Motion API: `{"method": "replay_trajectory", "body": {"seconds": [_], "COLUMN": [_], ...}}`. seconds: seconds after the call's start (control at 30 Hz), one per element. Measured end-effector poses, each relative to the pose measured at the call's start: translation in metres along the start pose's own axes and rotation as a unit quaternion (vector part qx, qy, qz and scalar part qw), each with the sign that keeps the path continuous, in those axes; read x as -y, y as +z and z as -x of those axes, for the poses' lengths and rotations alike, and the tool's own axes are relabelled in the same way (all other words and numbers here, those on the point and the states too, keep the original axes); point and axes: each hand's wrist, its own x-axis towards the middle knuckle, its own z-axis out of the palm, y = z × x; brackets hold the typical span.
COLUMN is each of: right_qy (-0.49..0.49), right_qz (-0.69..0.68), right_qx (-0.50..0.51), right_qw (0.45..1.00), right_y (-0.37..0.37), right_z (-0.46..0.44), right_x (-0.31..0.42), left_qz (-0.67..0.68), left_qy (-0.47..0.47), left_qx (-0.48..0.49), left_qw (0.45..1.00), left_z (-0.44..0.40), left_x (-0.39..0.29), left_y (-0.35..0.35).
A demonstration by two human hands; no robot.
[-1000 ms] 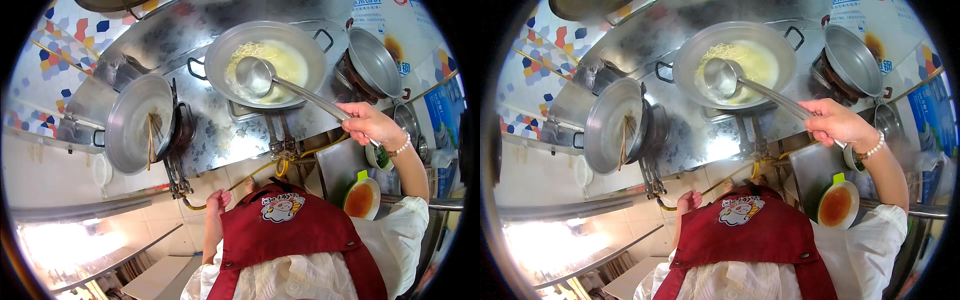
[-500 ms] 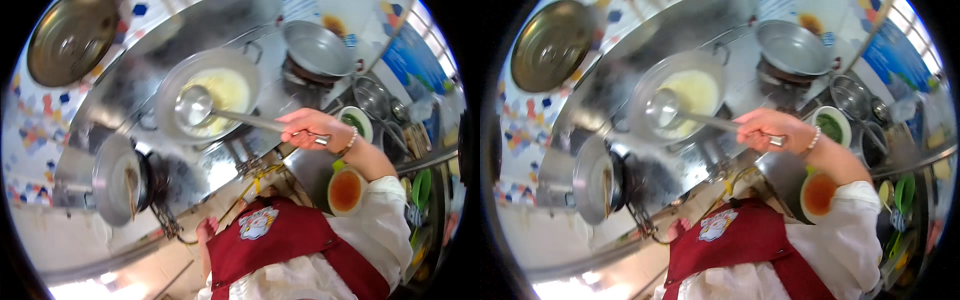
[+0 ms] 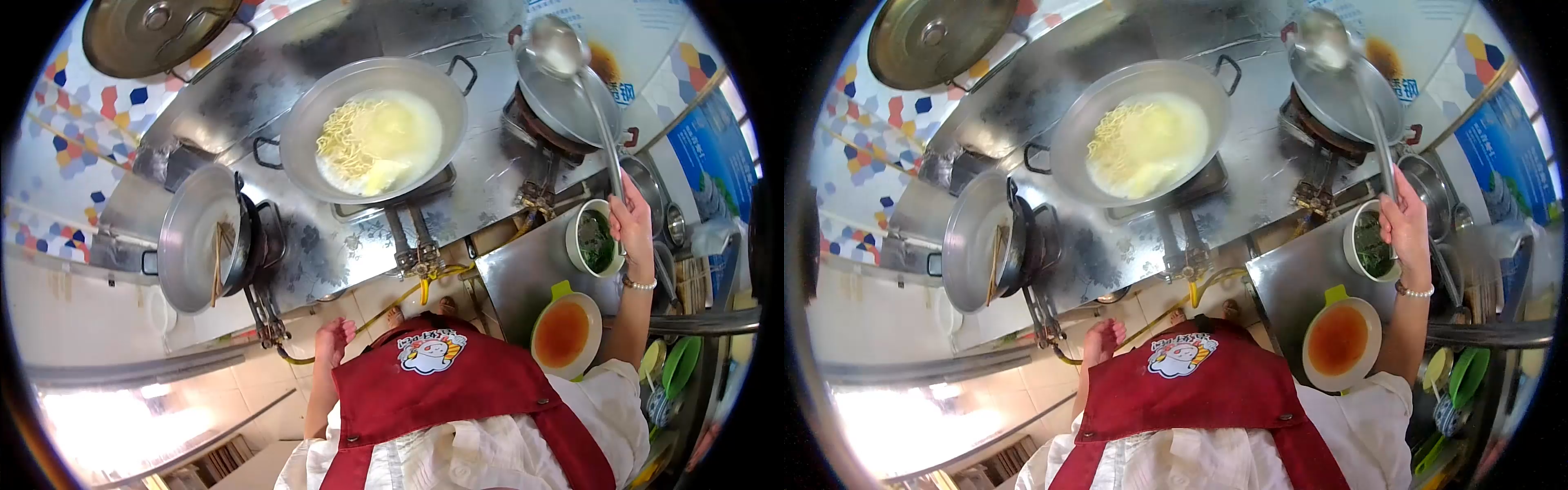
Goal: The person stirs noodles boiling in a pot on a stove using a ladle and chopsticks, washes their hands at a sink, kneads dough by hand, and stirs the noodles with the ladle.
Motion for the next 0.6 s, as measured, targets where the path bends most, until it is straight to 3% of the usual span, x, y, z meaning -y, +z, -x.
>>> {"method": "replay_trajectory", "body": {"seconds": [0.03, 0.07, 0.1, 0.13, 0.23, 0.27, 0.37, 0.43, 0.47, 0.6], "right_qy": [-0.119, -0.234, -0.341, -0.271, -0.099, -0.121, -0.417, -0.202, -0.080, -0.034], "right_qz": [0.163, 0.317, 0.456, 0.485, 0.603, 0.584, 0.493, 0.259, 0.126, 0.049], "right_qx": [-0.047, -0.094, -0.139, -0.143, -0.180, -0.192, -0.207, -0.113, -0.060, 0.119], "right_qw": [0.978, 0.914, 0.810, 0.819, 0.771, 0.779, 0.735, 0.938, 0.987, 0.991], "right_y": [-0.011, -0.020, -0.029, -0.033, -0.035, -0.033, -0.026, 0.000, 0.017, 0.071], "right_z": [-0.010, -0.021, -0.031, -0.033, -0.030, -0.032, -0.050, -0.033, -0.023, -0.023], "right_x": [-0.017, -0.038, -0.057, -0.064, -0.062, -0.062, -0.061, -0.025, -0.005, 0.038], "left_qz": [-0.001, -0.002, -0.004, -0.003, 0.011, 0.020, 0.036, 0.037, 0.032, 0.047], "left_qy": [0.000, -0.002, -0.002, -0.008, -0.026, -0.031, -0.031, -0.027, -0.026, -0.022], "left_qx": [-0.005, -0.009, -0.012, -0.018, -0.024, -0.020, -0.023, -0.034, -0.039, -0.047], "left_qw": [1.000, 1.000, 1.000, 1.000, 0.999, 0.999, 0.999, 0.998, 0.998, 0.998], "left_z": [0.001, 0.002, 0.003, 0.002, -0.005, -0.011, -0.020, -0.017, -0.016, -0.013], "left_x": [0.003, 0.005, 0.008, 0.011, 0.027, 0.032, 0.042, 0.045, 0.044, 0.041], "left_y": [-0.001, -0.002, -0.004, -0.007, -0.029, -0.039, -0.060, -0.063, -0.061, -0.054]}}
